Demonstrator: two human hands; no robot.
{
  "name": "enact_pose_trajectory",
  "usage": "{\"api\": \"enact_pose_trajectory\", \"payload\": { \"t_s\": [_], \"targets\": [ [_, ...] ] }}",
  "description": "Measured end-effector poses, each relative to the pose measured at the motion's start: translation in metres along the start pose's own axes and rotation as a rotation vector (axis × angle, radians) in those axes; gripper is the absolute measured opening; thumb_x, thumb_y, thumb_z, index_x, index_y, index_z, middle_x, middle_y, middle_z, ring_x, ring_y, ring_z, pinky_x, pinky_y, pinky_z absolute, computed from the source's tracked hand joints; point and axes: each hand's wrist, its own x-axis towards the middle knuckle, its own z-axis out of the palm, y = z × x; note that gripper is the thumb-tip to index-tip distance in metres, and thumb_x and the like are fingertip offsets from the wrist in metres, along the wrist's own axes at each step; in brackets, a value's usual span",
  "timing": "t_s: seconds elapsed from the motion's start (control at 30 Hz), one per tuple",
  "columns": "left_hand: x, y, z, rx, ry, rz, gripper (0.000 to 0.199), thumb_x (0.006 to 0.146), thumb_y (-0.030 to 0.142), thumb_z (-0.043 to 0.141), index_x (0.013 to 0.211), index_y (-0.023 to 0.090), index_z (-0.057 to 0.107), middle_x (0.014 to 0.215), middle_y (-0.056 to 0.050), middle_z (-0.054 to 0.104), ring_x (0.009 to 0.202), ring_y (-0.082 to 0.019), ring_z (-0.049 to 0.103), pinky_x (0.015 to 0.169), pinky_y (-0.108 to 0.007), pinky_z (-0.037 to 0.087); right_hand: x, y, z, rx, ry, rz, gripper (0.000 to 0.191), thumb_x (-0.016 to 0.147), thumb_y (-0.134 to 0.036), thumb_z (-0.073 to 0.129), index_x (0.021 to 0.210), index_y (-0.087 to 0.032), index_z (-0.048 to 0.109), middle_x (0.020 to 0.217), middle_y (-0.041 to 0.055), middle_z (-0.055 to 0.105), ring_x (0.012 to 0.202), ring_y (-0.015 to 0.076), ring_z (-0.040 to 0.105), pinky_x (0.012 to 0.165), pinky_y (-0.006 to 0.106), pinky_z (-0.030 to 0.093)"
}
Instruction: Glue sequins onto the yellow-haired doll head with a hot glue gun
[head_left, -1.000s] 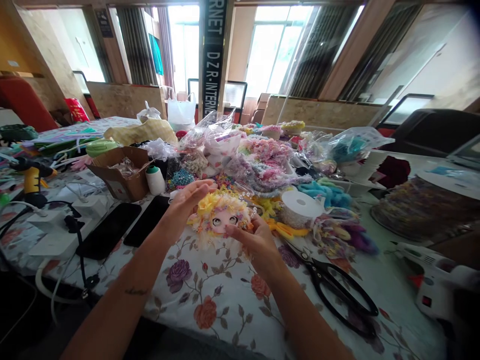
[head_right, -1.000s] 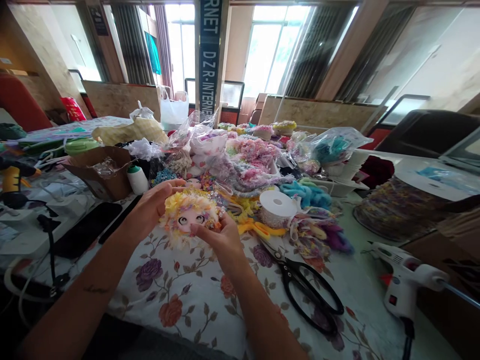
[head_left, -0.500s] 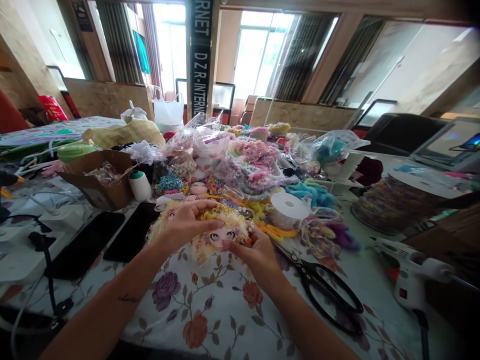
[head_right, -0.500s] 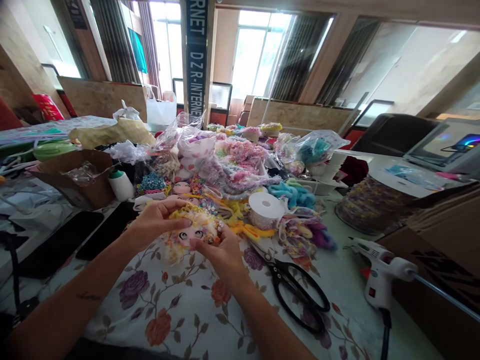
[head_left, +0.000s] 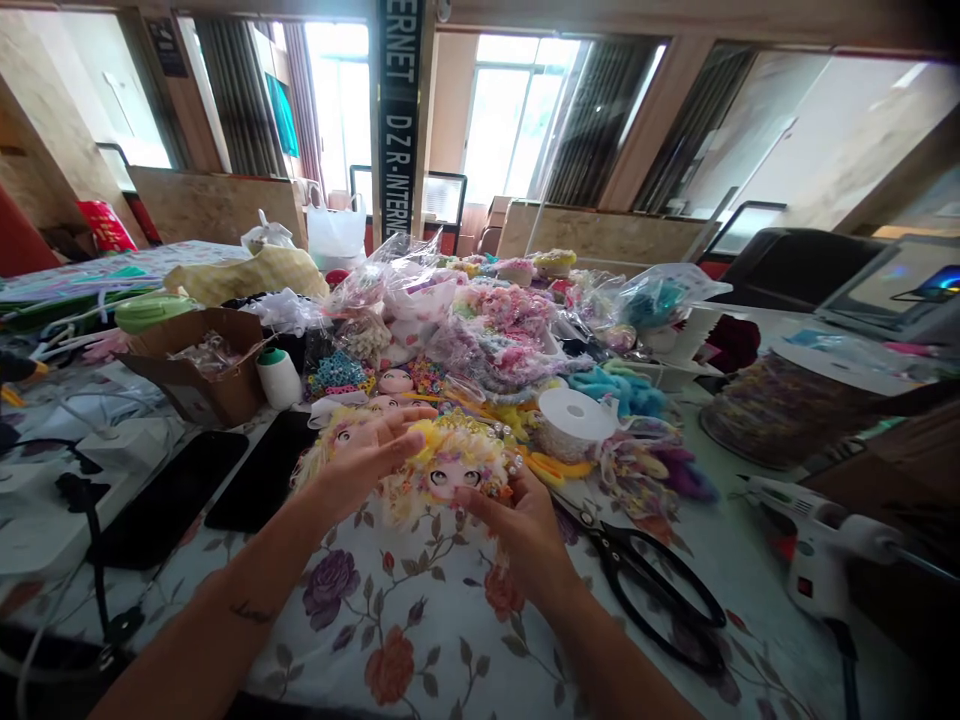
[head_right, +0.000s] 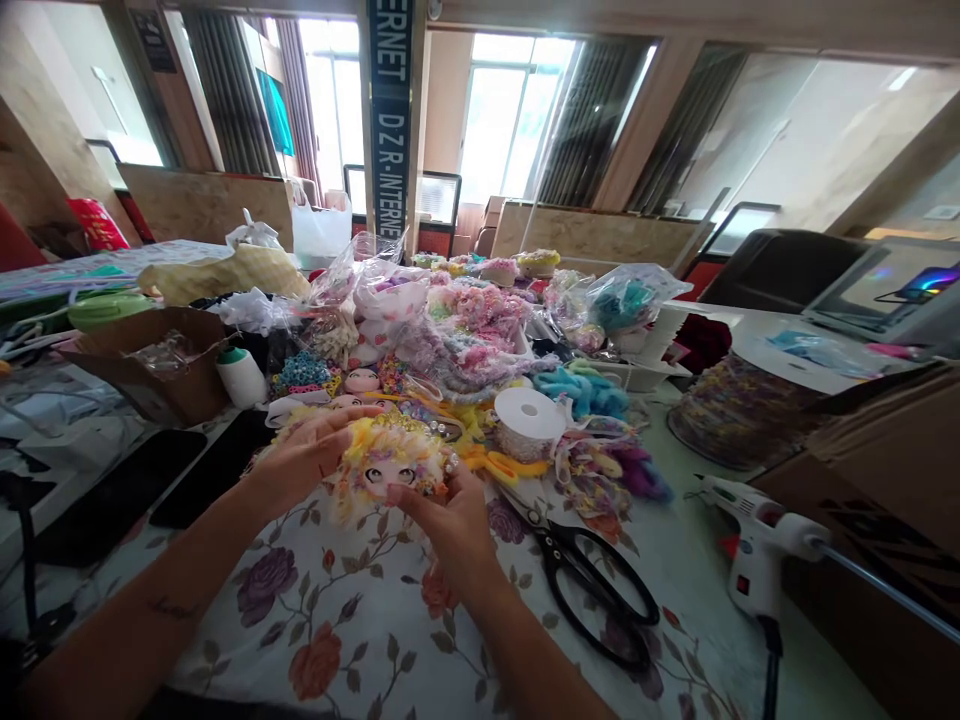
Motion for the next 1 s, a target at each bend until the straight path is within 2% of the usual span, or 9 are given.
{"api": "enact_pose_trajectory", "payload": {
  "t_s": [0.13, 0.27, 0.37, 0.47, 0.57, 0.67, 0.77, 0.87, 1.0],
  "targets": [
    [0.003, -0.009, 0.002, -0.014, -0.062, -0.014, 0.033, 0.073, 0.031, 0.075, 0.104, 0.022, 0.067, 0.089, -0.002, 0.066, 0.079, -0.014, 0.061, 0.072, -0.023, 0.048, 0.000, 0.001, 0.000, 0.012, -0.016, 0.004, 0.062, 0.052, -0.035, 0.089, 0.107, -0.020, 0.064, 0.097, 0.0065, 0.073, 0.087, 0.0289, 0.070, 0.081, 0.042, 0.057],
    [0.004, -0.016, 0.004, 0.011, 0.010, 0.011, 0.024, 0.070, 0.029, 0.077, 0.091, 0.019, 0.070, 0.081, 0.000, 0.065, 0.070, -0.011, 0.058, 0.065, -0.021, 0.046, 0.003, 0.005, -0.003, -0.011, 0.015, 0.015, 0.061, 0.048, -0.034, 0.090, 0.101, -0.020, 0.065, 0.092, 0.0056, 0.074, 0.086, 0.0277, 0.069, 0.078, 0.038, 0.057],
    [0.005, -0.019, 0.005, 0.020, 0.061, 0.021, 0.026, 0.066, 0.029, 0.080, 0.089, 0.020, 0.070, 0.079, 0.001, 0.065, 0.067, -0.011, 0.056, 0.063, -0.022, 0.045, 0.006, 0.008, -0.005, -0.034, 0.041, 0.031, 0.055, 0.047, -0.034, 0.090, 0.095, -0.020, 0.066, 0.086, 0.0047, 0.074, 0.085, 0.0279, 0.069, 0.076, 0.037, 0.058],
    [0.006, -0.019, 0.007, 0.033, 0.077, 0.023, 0.029, 0.064, 0.031, 0.081, 0.088, 0.019, 0.070, 0.078, 0.000, 0.066, 0.069, -0.013, 0.057, 0.064, -0.024, 0.045, 0.006, 0.008, -0.005, -0.050, 0.022, 0.041, 0.053, 0.050, -0.033, 0.089, 0.095, -0.020, 0.066, 0.092, 0.0054, 0.074, 0.089, 0.0285, 0.069, 0.079, 0.038, 0.057],
    [0.005, -0.016, 0.008, -0.002, 0.051, 0.011, 0.031, 0.068, 0.034, 0.078, 0.094, 0.019, 0.069, 0.084, -0.002, 0.067, 0.074, -0.015, 0.060, 0.067, -0.026, 0.047, 0.006, 0.007, -0.005, -0.039, 0.010, 0.049, 0.053, 0.053, -0.031, 0.088, 0.100, -0.021, 0.064, 0.099, 0.0065, 0.073, 0.092, 0.0293, 0.068, 0.083, 0.041, 0.055],
    [0.003, -0.013, 0.009, -0.056, -0.014, -0.006, 0.038, 0.075, 0.037, 0.072, 0.109, 0.020, 0.065, 0.096, -0.005, 0.069, 0.084, -0.018, 0.063, 0.073, -0.028, 0.048, 0.005, 0.006, -0.004, 0.000, 0.017, 0.048, 0.055, 0.055, -0.031, 0.088, 0.102, -0.021, 0.062, 0.098, 0.0072, 0.073, 0.091, 0.0293, 0.068, 0.084, 0.043, 0.054],
    [0.003, -0.012, 0.010, -0.066, -0.060, -0.005, 0.050, 0.071, 0.032, 0.076, 0.118, 0.023, 0.060, 0.106, -0.006, 0.067, 0.093, -0.021, 0.063, 0.079, -0.030, 0.049, 0.004, 0.004, -0.002, 0.039, 0.028, 0.040, 0.059, 0.056, -0.032, 0.087, 0.108, -0.021, 0.061, 0.100, 0.0076, 0.072, 0.089, 0.0286, 0.069, 0.080, 0.041, 0.055],
    [0.004, -0.014, 0.011, -0.062, -0.025, 0.018, 0.056, 0.067, 0.026, 0.079, 0.119, 0.023, 0.059, 0.108, -0.006, 0.067, 0.095, -0.021, 0.063, 0.083, -0.031, 0.049, 0.003, 0.002, -0.001, 0.066, 0.037, 0.049, 0.058, 0.059, -0.034, 0.085, 0.110, -0.021, 0.060, 0.099, 0.0073, 0.072, 0.087, 0.0278, 0.069, 0.074, 0.037, 0.056],
    [0.004, -0.018, 0.010, -0.091, 0.017, 0.048, 0.053, 0.069, 0.024, 0.077, 0.118, 0.021, 0.058, 0.105, -0.007, 0.068, 0.092, -0.021, 0.064, 0.082, -0.032, 0.050, 0.001, -0.001, 0.000, 0.108, 0.048, 0.093, 0.040, 0.068, -0.040, 0.077, 0.100, -0.020, 0.063, 0.096, 0.0070, 0.073, 0.085, 0.0267, 0.070, 0.069, 0.034, 0.056]
  ]
}}
